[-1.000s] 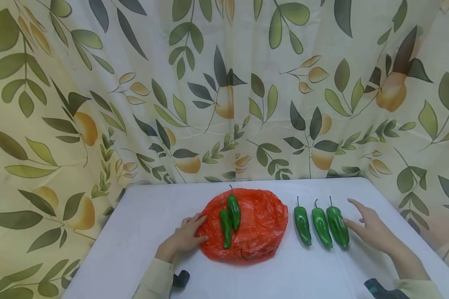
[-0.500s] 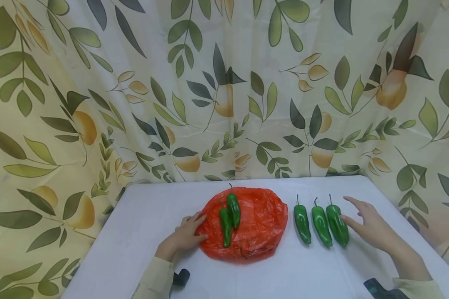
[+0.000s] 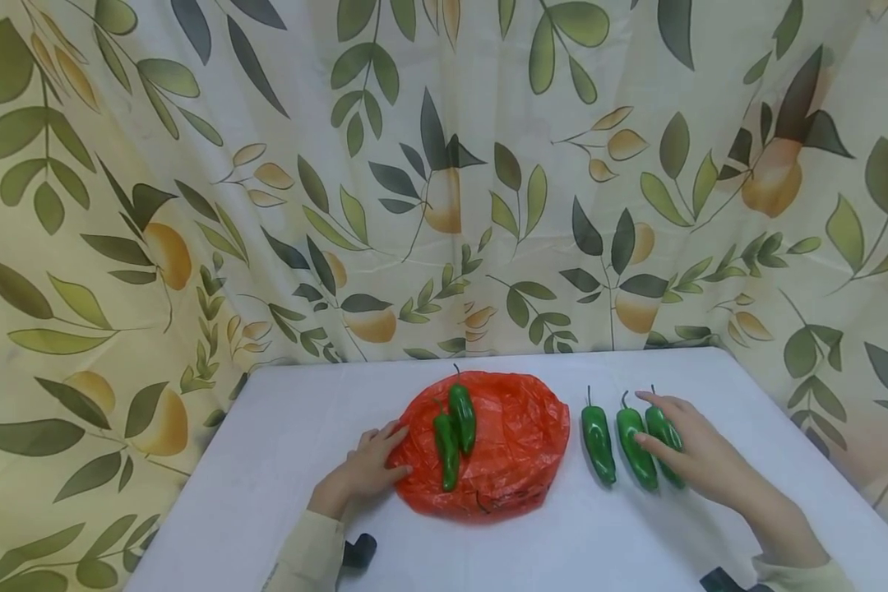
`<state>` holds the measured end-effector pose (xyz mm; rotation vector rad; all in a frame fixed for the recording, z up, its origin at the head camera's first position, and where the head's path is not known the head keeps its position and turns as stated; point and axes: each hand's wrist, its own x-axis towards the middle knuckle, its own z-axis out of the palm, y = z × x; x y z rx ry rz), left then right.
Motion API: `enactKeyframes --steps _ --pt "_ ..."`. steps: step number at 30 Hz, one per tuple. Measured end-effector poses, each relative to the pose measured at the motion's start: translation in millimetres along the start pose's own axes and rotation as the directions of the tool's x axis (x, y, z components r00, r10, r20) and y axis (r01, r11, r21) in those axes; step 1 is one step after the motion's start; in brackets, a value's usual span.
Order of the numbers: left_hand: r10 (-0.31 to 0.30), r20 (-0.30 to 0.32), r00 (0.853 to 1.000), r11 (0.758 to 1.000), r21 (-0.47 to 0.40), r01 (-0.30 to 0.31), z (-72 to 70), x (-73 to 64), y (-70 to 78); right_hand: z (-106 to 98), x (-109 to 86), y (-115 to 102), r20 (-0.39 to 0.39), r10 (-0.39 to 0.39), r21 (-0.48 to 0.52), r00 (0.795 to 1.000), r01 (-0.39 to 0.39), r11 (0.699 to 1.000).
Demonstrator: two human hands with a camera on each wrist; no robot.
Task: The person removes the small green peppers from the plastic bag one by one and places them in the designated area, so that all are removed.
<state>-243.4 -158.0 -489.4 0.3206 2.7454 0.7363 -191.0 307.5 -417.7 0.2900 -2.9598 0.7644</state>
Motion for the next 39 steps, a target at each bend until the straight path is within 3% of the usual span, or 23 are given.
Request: enactKeyframes --steps 15,22,30,39 --pt "-0.014 0.001 1.000 1.000 -0.013 0.014 -1.6 -1.7 2.6 37 9.1 -52 0.031 -0.096 0.132 0.995 0.091 0.987" --pt "-0.019 -0.001 1.000 1.000 -0.002 0.019 -1.8 -1.3 2.6 63 27.4 -72 0.036 -0.161 0.258 0.986 0.147 0.955" --pt "-0.002 0.002 1.000 1.000 0.002 0.002 2.5 3.3 -1.7 92 48.1 -97 0.091 -0.187 0.324 0.978 0.149 0.934" --pt "-0.001 -0.003 1.000 1.000 0.015 0.001 1.7 2.6 -1.4 118 70.2 -108 0.181 -0.198 0.344 0.963 0.127 0.931"
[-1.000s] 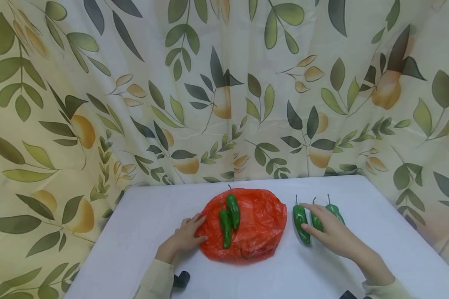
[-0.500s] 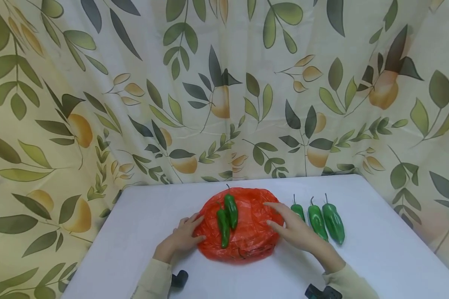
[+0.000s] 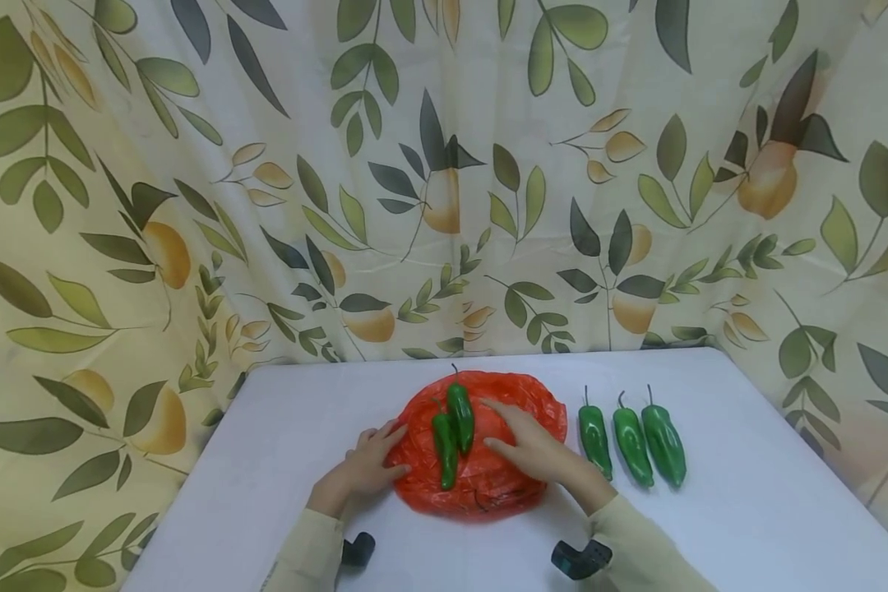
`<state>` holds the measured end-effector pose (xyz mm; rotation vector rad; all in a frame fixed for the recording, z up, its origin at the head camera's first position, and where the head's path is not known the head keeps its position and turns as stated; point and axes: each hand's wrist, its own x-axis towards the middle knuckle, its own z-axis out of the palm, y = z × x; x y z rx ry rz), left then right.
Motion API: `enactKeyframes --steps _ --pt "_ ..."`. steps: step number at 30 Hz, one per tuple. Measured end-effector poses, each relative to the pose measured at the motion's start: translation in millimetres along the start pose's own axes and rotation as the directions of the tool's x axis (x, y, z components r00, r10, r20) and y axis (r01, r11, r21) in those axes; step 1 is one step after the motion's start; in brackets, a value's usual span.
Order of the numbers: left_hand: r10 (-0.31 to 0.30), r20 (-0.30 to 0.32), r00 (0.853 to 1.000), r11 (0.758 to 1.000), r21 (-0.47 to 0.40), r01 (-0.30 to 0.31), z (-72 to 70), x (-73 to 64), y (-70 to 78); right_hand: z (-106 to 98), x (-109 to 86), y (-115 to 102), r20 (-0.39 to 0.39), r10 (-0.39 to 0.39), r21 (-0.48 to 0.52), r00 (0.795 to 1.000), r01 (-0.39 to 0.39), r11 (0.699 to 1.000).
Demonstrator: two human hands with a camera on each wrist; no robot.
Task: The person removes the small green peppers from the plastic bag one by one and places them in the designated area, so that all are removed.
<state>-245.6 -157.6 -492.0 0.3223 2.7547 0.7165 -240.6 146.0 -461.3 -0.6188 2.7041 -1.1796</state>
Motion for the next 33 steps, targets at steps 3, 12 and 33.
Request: enactKeyframes --steps 3,12,33 --pt "-0.004 -0.003 1.000 1.000 -0.009 0.004 0.9 -1.2 -0.6 5 6.9 1 0.021 0.000 0.000 1.000 0.000 1.000" --pt "-0.015 0.002 1.000 0.999 -0.033 0.015 3.5 -5.4 -0.8 21 23.7 6 0.074 -0.015 0.011 0.997 0.014 1.000" --pt "0.000 -0.001 1.000 1.000 -0.017 0.000 -1.0 -0.4 0.5 22 45.7 6 0.088 0.028 -0.113 0.996 -0.018 0.993"
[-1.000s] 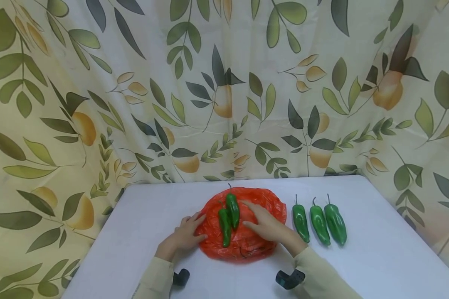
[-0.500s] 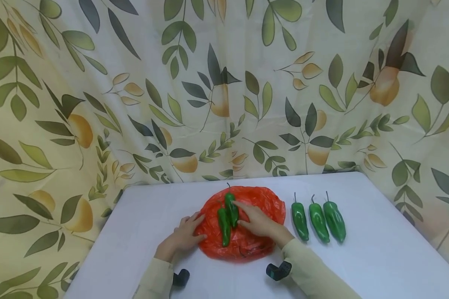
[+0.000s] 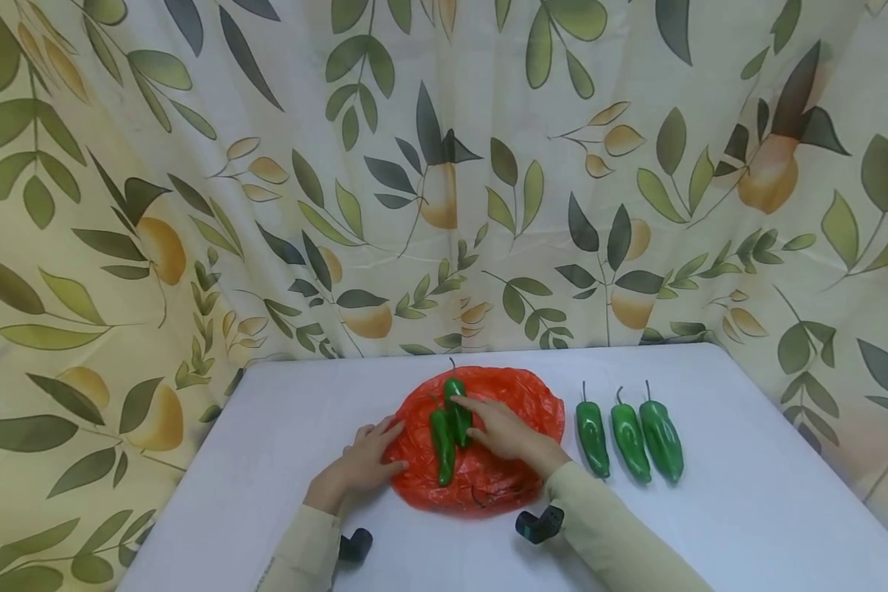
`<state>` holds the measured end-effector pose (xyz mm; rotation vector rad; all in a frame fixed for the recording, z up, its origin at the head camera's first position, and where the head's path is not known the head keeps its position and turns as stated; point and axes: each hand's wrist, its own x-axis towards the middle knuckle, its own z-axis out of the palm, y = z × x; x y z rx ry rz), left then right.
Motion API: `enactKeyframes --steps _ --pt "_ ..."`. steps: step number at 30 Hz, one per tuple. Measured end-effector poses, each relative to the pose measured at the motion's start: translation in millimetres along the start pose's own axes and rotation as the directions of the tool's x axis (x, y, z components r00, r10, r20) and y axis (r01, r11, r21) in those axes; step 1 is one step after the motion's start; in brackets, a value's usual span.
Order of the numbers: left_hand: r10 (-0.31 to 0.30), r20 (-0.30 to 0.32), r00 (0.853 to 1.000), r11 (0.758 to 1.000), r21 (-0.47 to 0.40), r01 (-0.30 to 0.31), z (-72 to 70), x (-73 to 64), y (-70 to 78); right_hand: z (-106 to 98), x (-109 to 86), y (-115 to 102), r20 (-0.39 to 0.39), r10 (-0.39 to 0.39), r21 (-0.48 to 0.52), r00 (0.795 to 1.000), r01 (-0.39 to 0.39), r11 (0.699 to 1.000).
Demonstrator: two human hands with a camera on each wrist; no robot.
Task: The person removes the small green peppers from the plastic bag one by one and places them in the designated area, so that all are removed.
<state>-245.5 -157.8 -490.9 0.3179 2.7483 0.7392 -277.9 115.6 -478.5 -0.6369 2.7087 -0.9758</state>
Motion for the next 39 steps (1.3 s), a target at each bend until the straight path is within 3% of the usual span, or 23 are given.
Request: enactKeyframes --steps 10,16,25,31,39 --pt "0.026 -0.001 1.000 1.000 0.011 -0.026 -2.1 -0.9 -0.2 -3 3.7 -8 0.062 -0.004 -0.058 0.998 0.008 0.998" --pt "0.024 -0.003 1.000 1.000 0.013 -0.024 -2.2 -0.5 0.2 -3 2.2 -11 0.070 0.005 -0.034 0.998 -0.003 0.999" --pt "0.012 0.001 1.000 1.000 0.010 -0.012 -1.1 -1.2 0.5 -7 0.6 -6 0.009 -0.016 0.064 1.000 0.016 0.998" --pt "0.003 0.002 1.000 1.000 0.000 -0.003 -1.6 -2.0 2.6 -17 -13.2 -9 -0.032 0.022 0.061 0.999 -0.020 0.998" --pt "0.004 -0.006 1.000 1.000 -0.003 -0.004 -1.1 -2.3 2.1 -27 -31.0 -7 -0.087 0.011 0.028 0.996 -0.009 1.000"
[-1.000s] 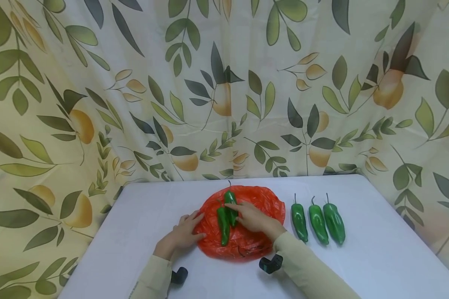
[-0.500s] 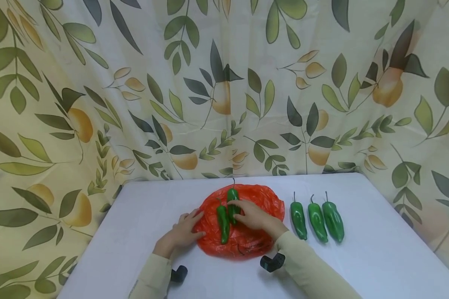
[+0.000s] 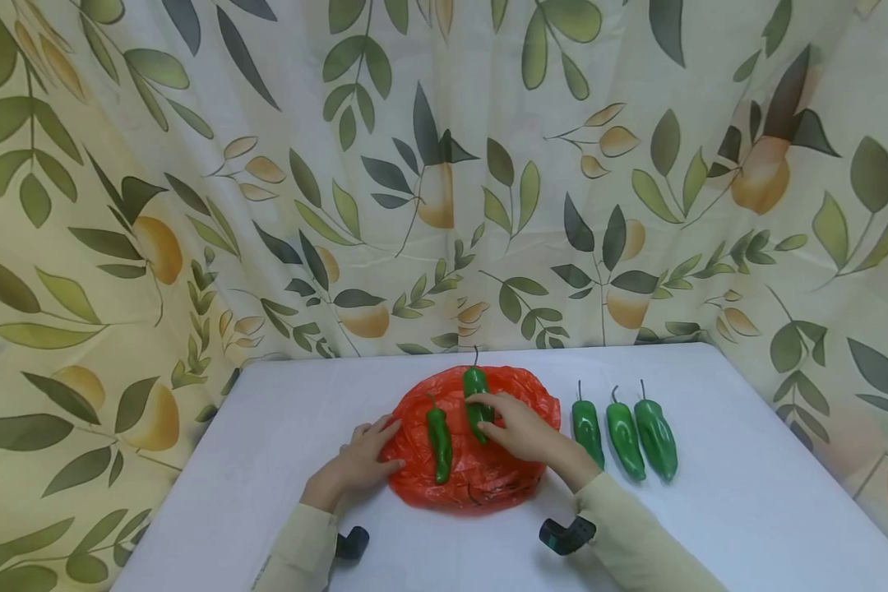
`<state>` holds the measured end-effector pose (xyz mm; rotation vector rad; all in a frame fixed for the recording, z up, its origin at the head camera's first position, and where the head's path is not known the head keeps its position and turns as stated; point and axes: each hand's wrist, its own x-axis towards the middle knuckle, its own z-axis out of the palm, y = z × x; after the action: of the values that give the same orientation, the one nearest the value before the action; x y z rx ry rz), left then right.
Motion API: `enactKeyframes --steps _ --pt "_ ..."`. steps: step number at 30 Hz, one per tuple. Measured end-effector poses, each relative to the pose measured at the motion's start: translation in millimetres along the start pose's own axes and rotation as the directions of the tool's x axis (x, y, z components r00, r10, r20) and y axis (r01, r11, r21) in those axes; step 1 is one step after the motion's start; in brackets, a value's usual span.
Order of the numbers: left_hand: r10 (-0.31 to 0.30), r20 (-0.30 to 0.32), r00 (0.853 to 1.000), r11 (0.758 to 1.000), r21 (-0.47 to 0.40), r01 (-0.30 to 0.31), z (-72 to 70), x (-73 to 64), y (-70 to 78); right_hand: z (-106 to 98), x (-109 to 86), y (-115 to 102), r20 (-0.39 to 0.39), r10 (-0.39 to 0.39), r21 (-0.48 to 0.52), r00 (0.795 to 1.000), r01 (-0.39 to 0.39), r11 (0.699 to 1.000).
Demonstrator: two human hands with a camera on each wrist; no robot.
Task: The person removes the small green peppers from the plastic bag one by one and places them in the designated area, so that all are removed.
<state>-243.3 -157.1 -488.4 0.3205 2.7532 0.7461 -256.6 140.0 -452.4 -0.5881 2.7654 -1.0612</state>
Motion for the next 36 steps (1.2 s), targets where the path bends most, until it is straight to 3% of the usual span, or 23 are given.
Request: enactKeyframes --steps 9,25,36 --pt "-0.015 0.006 1.000 1.000 -0.009 0.015 1.5 0.7 -0.7 -12 -17.2 6 -0.080 -0.018 0.006 0.997 0.019 1.000" --pt "-0.004 -0.006 1.000 1.000 -0.004 0.004 3.1 -0.3 -1.0 -32 -47.9 21 -0.141 -0.002 0.074 0.990 0.013 0.997" --pt "0.005 -0.019 1.000 1.000 0.002 -0.005 1.3 -2.2 1.7 -43 -68.8 28 -0.203 -0.002 0.029 0.979 0.008 1.000"
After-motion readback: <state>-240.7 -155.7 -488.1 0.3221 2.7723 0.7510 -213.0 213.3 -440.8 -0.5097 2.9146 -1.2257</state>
